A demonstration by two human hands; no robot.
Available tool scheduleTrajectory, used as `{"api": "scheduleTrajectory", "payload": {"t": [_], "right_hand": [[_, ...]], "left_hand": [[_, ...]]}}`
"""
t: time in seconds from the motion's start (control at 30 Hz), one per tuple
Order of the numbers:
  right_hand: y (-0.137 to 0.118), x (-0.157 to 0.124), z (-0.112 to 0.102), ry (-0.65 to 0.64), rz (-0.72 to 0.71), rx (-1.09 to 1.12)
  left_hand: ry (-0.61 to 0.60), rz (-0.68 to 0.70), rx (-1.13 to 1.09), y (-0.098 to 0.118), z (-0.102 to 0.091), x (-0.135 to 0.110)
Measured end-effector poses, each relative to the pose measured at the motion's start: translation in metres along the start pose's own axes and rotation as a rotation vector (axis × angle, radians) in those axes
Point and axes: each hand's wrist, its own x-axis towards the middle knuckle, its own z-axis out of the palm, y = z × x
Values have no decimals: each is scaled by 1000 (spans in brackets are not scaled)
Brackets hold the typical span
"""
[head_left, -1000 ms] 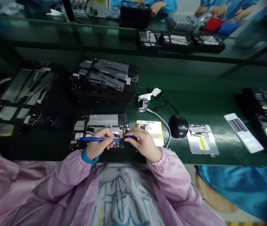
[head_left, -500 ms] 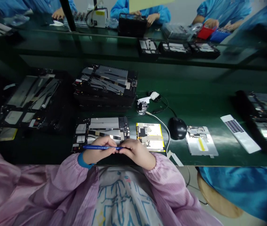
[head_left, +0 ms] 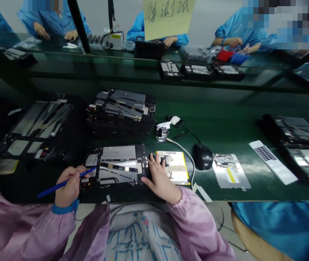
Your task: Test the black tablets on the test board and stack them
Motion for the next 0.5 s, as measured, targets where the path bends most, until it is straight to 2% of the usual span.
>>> {"api": "scheduleTrajectory", "payload": {"t": [0.07,0.13,0.2,0.3,0.33,0.4,0.47,0.5], "right_hand": [[-6,-6,-3,56,-1,212],[-10,-13,-12,185,21,461],[-5,-22,-31,341,70,674],[28,-41,-84,533,247,877],[45,-49,-106,590,351,935],[81,-59,-149,788,515,1015],[113,-54,-184,967,566,1074],[125,-44,-197,1050,544,1065]], "left_hand": [[-59,26,-33,5,6,1],[-132,52,-72,11,16,4],[-246,94,-123,18,32,8],[-415,152,-193,25,57,16],[-452,158,-207,26,63,19],[-479,143,-226,23,70,25],[-473,109,-229,18,72,29],[-469,90,-230,15,72,30]]}}
